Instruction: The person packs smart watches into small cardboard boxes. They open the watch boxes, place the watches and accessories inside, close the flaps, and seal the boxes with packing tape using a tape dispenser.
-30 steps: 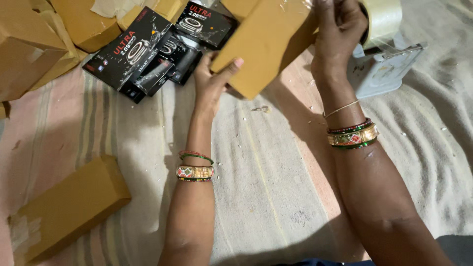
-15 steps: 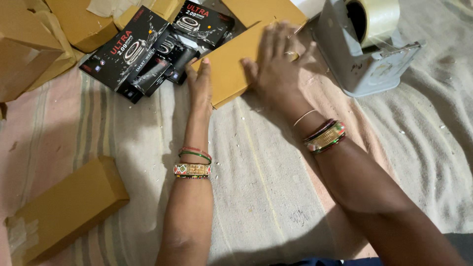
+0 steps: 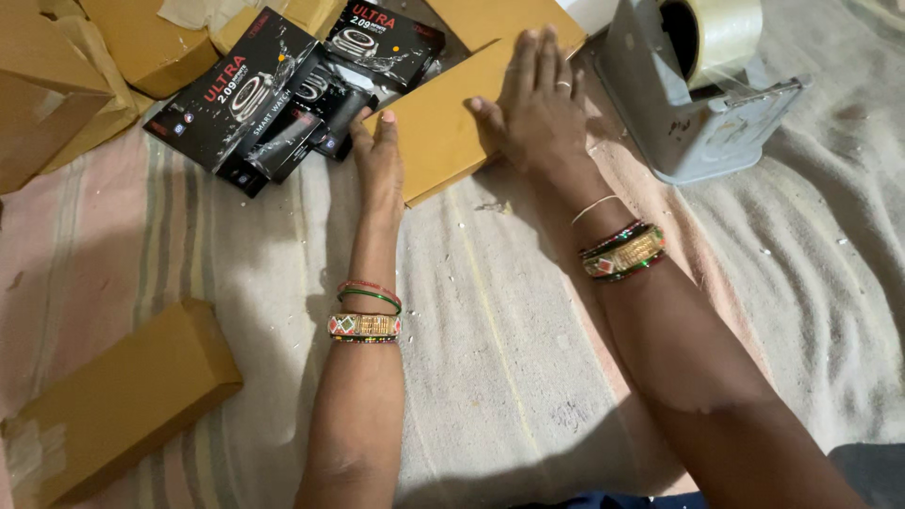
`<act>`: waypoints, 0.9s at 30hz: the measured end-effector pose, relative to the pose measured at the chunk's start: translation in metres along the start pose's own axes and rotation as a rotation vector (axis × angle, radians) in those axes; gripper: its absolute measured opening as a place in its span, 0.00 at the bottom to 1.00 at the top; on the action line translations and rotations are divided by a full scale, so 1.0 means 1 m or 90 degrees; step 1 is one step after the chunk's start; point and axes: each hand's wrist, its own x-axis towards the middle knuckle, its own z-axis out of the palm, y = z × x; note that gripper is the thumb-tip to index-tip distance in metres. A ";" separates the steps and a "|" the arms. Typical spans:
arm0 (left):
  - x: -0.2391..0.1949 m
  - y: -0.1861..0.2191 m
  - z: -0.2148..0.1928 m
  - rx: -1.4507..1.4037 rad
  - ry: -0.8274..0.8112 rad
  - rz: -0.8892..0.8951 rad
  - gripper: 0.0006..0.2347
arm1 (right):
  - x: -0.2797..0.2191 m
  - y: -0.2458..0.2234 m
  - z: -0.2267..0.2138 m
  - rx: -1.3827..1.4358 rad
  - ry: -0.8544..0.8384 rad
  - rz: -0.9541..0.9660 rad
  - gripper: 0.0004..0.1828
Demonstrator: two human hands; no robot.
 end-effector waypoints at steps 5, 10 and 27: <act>-0.010 0.017 0.005 -0.094 0.015 0.013 0.29 | 0.016 0.030 0.022 0.244 0.039 0.072 0.55; -0.022 0.034 0.003 -0.241 -0.070 0.255 0.33 | 0.024 0.058 0.015 1.001 0.090 -0.153 0.38; -0.025 0.022 0.016 0.789 -0.161 0.135 0.37 | -0.034 -0.027 -0.016 -0.246 -0.075 -0.135 0.46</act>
